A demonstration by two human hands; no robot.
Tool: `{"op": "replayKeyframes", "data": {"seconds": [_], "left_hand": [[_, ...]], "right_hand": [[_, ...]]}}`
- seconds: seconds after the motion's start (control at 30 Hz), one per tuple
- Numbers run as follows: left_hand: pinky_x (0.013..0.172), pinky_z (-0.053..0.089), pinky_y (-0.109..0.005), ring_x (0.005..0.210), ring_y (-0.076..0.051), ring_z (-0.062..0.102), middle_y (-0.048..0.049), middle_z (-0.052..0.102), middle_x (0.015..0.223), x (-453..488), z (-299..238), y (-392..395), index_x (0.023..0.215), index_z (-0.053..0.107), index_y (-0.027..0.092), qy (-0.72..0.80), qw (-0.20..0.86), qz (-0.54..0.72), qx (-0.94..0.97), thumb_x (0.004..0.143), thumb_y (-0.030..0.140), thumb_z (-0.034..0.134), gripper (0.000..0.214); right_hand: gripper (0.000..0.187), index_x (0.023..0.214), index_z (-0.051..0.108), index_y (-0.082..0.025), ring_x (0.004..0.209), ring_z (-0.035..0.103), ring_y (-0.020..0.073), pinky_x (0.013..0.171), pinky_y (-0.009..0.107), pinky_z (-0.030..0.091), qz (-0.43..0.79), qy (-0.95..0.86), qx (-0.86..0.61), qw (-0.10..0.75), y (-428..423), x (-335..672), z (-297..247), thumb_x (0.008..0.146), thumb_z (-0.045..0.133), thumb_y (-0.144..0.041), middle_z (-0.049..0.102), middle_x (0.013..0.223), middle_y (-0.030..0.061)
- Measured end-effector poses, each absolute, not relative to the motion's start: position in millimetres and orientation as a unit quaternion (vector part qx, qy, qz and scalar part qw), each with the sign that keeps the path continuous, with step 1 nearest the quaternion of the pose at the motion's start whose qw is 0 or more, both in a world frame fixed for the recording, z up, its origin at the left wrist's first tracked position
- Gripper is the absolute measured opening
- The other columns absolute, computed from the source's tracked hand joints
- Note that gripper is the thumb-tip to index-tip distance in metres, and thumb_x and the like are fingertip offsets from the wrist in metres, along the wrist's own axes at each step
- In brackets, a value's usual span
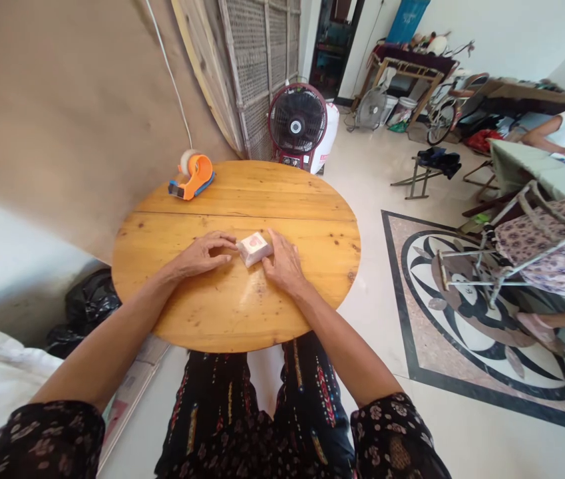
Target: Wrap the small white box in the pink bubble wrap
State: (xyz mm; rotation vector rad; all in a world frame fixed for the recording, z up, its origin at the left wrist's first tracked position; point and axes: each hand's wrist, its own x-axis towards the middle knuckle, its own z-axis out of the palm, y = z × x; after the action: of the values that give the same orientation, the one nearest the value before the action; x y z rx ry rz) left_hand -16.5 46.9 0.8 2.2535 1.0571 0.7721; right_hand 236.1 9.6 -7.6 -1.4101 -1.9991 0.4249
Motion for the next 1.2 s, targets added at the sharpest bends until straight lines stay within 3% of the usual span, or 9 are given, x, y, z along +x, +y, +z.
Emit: {"op": "replayKeyframes", "data": {"seconds": [0.13, 0.3, 0.4, 0.5, 0.57, 0.83, 0.97, 1.1, 1.2], "left_hand": [[0.108, 0.043, -0.045, 0.114, -0.025, 0.060, -0.0080, 0.065, 0.119, -16.5, 0.9, 47.1, 0.100, 0.074, 0.021, 0.382, 0.268, 0.295, 0.834, 0.077, 0.032, 0.059, 0.030], [0.103, 0.047, -0.042, 0.106, -0.023, 0.063, -0.0073, 0.069, 0.110, -19.6, -3.6, 52.2, 0.088, 0.072, 0.019, 0.419, 0.249, 0.339, 0.805, 0.070, 0.022, 0.050, 0.028], [0.091, 0.052, -0.038, 0.093, -0.021, 0.064, -0.0070, 0.070, 0.097, -25.4, -7.6, 57.9, 0.083, 0.070, 0.018, 0.499, 0.223, 0.389, 0.741, 0.070, 0.022, 0.048, 0.026], [0.079, 0.054, -0.033, 0.081, -0.018, 0.063, -0.0046, 0.069, 0.088, -29.5, -7.7, 60.4, 0.084, 0.069, 0.017, 0.565, 0.225, 0.403, 0.684, 0.070, 0.023, 0.048, 0.026], [0.078, 0.053, -0.032, 0.080, -0.018, 0.063, -0.0045, 0.069, 0.088, -29.4, -4.3, 58.7, 0.085, 0.070, 0.017, 0.558, 0.243, 0.390, 0.691, 0.071, 0.025, 0.050, 0.026], [0.100, 0.047, -0.042, 0.102, -0.025, 0.063, -0.0073, 0.070, 0.101, -23.4, 11.8, 47.6, 0.090, 0.072, 0.020, 0.406, 0.296, 0.292, 0.814, 0.075, 0.034, 0.058, 0.024], [0.098, 0.047, -0.043, 0.100, -0.025, 0.063, -0.0076, 0.070, 0.099, -22.4, 9.2, 48.8, 0.089, 0.072, 0.019, 0.411, 0.278, 0.293, 0.817, 0.073, 0.035, 0.059, 0.026], [0.090, 0.051, -0.038, 0.091, -0.022, 0.064, -0.0068, 0.069, 0.094, -25.7, 4.1, 53.1, 0.086, 0.070, 0.017, 0.468, 0.258, 0.330, 0.778, 0.068, 0.025, 0.051, 0.027], [0.082, 0.052, -0.034, 0.083, -0.020, 0.063, -0.0056, 0.070, 0.089, -31.3, 0.6, 57.9, 0.087, 0.070, 0.017, 0.533, 0.255, 0.377, 0.713, 0.067, 0.023, 0.048, 0.030]], "right_hand": [[0.073, 0.148, 0.037, -0.013, 0.125, 0.055, 0.0328, 0.108, 0.056, 0.036, 0.159, -0.753, -0.553, 0.319, 9.2, 234.8, -6.5, 0.078, 0.057, -0.026, 0.059, 0.136, 0.0165], [0.068, 0.143, 0.045, -0.016, 0.103, 0.065, 0.0292, 0.105, 0.051, 0.037, 0.139, -0.764, -0.529, 0.342, -0.2, 235.0, 3.8, 0.080, 0.060, -0.037, 0.074, 0.102, 0.0089], [0.057, 0.133, 0.055, -0.019, 0.088, 0.067, 0.0258, 0.101, 0.047, 0.041, 0.149, -0.762, -0.493, 0.391, -5.6, 238.2, 11.3, 0.084, 0.057, -0.047, 0.073, 0.079, 0.0030], [0.044, 0.119, 0.063, -0.021, 0.079, 0.066, 0.0246, 0.096, 0.045, 0.044, 0.139, -0.717, -0.526, 0.436, -5.5, 241.8, 14.7, 0.088, 0.050, -0.049, 0.070, 0.071, 0.0023], [0.040, 0.116, 0.063, -0.020, 0.081, 0.066, 0.0242, 0.095, 0.044, 0.045, 0.135, -0.695, -0.544, 0.450, -3.5, 243.0, 14.5, 0.090, 0.047, -0.047, 0.071, 0.073, 0.0034], [0.043, 0.129, 0.055, -0.017, 0.094, 0.069, 0.0235, 0.102, 0.045, 0.043, 0.175, -0.712, -0.536, 0.420, 7.9, 244.2, 3.8, 0.094, 0.042, -0.036, 0.076, 0.099, 0.0069], [0.046, 0.137, 0.051, -0.017, 0.098, 0.069, 0.0238, 0.098, 0.043, 0.049, 0.217, -0.727, -0.522, 0.390, 7.3, 243.8, 9.1, 0.095, 0.040, -0.034, 0.075, 0.103, 0.0070], [0.055, 0.149, 0.039, -0.016, 0.096, 0.069, 0.0282, 0.095, 0.049, 0.050, 0.226, -0.770, -0.525, 0.285, -40.6, 236.0, 40.3, 0.097, 0.039, -0.034, 0.075, 0.095, 0.0078], [0.057, 0.152, 0.036, -0.022, 0.106, 0.067, 0.0271, 0.098, 0.047, 0.050, 0.259, -0.804, -0.473, 0.251, -91.4, 234.6, 63.3, 0.097, 0.045, -0.035, 0.075, 0.104, 0.0059]]}}
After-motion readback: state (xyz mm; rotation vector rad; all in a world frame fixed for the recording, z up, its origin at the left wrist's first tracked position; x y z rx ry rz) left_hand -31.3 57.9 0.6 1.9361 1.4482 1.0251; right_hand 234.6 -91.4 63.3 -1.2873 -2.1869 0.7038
